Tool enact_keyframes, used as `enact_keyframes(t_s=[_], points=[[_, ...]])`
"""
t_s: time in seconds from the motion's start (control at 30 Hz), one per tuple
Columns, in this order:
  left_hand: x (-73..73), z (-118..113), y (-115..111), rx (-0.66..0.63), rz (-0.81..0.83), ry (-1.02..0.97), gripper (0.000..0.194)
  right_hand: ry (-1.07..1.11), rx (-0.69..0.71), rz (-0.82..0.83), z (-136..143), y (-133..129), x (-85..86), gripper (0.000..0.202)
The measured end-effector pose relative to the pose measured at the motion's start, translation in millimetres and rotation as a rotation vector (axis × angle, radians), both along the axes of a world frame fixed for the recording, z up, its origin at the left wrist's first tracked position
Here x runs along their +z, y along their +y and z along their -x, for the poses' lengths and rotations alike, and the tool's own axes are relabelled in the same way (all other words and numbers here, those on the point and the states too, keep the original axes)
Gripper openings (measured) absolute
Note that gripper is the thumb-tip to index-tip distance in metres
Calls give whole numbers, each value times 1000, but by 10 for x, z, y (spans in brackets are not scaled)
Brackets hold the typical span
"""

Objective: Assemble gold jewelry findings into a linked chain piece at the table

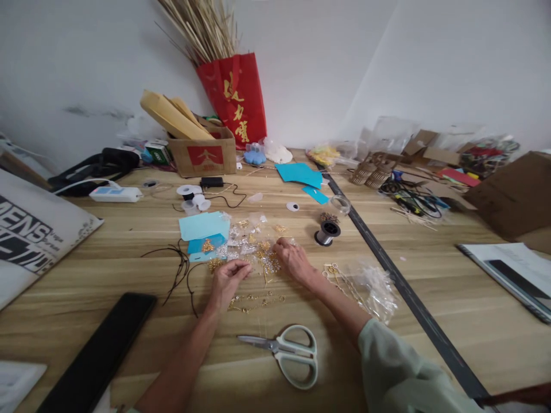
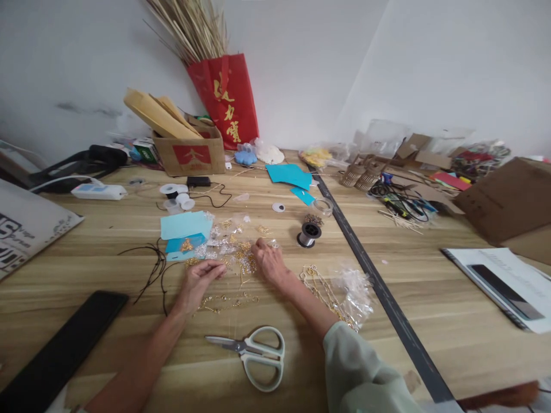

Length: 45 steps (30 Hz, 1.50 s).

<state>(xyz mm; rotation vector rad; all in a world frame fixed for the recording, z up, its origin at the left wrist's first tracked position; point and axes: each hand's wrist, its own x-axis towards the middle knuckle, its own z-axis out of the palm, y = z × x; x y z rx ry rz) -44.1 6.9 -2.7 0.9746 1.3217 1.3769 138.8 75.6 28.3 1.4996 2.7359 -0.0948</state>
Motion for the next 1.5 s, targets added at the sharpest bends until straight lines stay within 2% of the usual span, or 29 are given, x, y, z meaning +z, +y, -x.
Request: enact_keyframes(t_s=[0.17,0.37,0.7,0.97,1.1,1.2,1.37,1.5], points=[[-8,2,-10,-21,-7,-6,21,14,-5,15,-17,48,-57,21],[-11,12,-28,-41,-32,11,21,207,21,19,-131,87,-62,17],[88,6,-62,-76,-72,127,20,578,59,80,-439,-8,229,9],[139,-31,-40,-54,-81,28,17,804,-10,213,-728,-52,313,11],[218,-135,0,-137,-63,-11,19,886,-43,334,-825,-67,302,15],[289,-246,17,-212,-27,59,21,924,-70,400,-858,-88,303,19],[317,-396,75,-334,-36,100,19,989,-70,442,-873,-109,298,21],[333,-518,167,-485,-10,79,24,1008,-65,464,-887,-98,264,22]])
